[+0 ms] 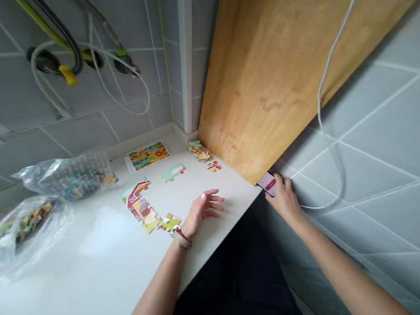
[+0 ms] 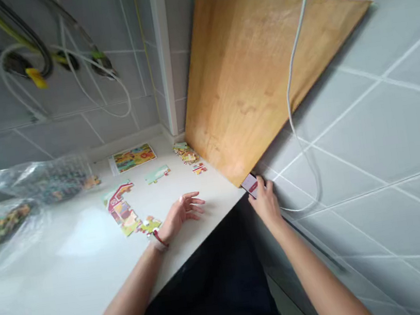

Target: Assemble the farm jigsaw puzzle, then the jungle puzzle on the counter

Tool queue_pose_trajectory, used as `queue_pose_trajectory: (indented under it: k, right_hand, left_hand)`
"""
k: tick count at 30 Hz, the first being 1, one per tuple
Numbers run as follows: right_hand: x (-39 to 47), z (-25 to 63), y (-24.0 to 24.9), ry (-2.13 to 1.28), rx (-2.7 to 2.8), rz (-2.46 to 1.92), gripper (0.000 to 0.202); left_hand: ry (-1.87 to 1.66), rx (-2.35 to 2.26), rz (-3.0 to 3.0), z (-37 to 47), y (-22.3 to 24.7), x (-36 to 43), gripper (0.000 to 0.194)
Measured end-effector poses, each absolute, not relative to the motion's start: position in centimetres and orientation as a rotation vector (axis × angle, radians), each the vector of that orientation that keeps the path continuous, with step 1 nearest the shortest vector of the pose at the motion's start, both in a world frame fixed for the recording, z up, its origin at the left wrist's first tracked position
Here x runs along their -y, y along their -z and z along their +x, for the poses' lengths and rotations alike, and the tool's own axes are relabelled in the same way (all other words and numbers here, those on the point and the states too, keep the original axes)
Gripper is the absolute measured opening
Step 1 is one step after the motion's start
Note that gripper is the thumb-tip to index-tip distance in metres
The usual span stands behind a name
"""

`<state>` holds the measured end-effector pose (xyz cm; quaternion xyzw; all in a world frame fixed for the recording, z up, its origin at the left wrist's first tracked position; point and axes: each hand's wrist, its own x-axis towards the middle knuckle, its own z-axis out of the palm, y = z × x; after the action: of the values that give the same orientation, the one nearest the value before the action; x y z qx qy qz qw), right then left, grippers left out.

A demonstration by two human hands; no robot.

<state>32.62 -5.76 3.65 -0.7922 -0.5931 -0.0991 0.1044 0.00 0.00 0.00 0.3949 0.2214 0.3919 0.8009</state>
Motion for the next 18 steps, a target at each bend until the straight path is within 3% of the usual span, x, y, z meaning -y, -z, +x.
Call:
queue_pose_trajectory:
  k: [10, 15, 18]
  right_hand:
    - [8.0, 31.8, -4.2, 0.524, 1.756, -2.151, 0.071]
    - [10.4, 30.0, -5.0, 0.601, 1.688, -1.823, 0.058]
    - [12.4, 28.8, -3.4, 0.466, 1.74, -1.562, 0.042]
  left_hand:
    - [-0.906, -0.561, 0.929, 0.0, -0.4, 0.2, 0.065]
    - [-0.899, -0.74, 1.14, 0.5, -0.5, 0.7, 0.057]
    - [-0.893, -0.855, 1.368, 1.0, -0.4, 1.1, 0.053]
